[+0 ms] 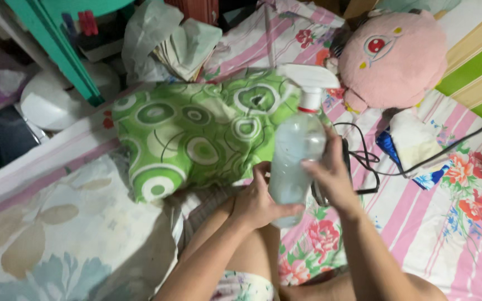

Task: The person places a pillowcase over a pillow and then irons the pillowcase by hand using a clothes iron and a spray bottle.

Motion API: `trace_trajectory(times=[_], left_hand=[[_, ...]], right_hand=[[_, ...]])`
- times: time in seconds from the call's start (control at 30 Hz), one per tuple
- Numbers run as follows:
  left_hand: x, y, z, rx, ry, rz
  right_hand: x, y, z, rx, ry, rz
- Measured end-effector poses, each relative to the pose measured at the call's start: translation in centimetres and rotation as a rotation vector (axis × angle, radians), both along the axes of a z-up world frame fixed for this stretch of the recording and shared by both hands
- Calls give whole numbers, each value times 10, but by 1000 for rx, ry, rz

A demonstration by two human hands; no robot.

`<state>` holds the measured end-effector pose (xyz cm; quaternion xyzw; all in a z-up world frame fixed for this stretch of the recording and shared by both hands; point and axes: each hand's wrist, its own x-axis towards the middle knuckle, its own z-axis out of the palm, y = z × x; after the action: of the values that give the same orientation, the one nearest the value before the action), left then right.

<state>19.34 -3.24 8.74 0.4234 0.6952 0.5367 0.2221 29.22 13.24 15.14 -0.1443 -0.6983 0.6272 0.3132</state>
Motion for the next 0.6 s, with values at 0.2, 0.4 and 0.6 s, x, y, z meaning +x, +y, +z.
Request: trace_trajectory(times=[0.2, 0.4, 0.6], left_hand=[[55, -37, -15, 74, -109, -278], [80, -53, -20, -28, -227, -336], [101, -65, -7, -185, -224, -408]], right_hand=[[32, 2, 53, -78, -71, 418], [38, -50, 55, 100, -411, 352], [77, -72, 60, 136, -375, 337]])
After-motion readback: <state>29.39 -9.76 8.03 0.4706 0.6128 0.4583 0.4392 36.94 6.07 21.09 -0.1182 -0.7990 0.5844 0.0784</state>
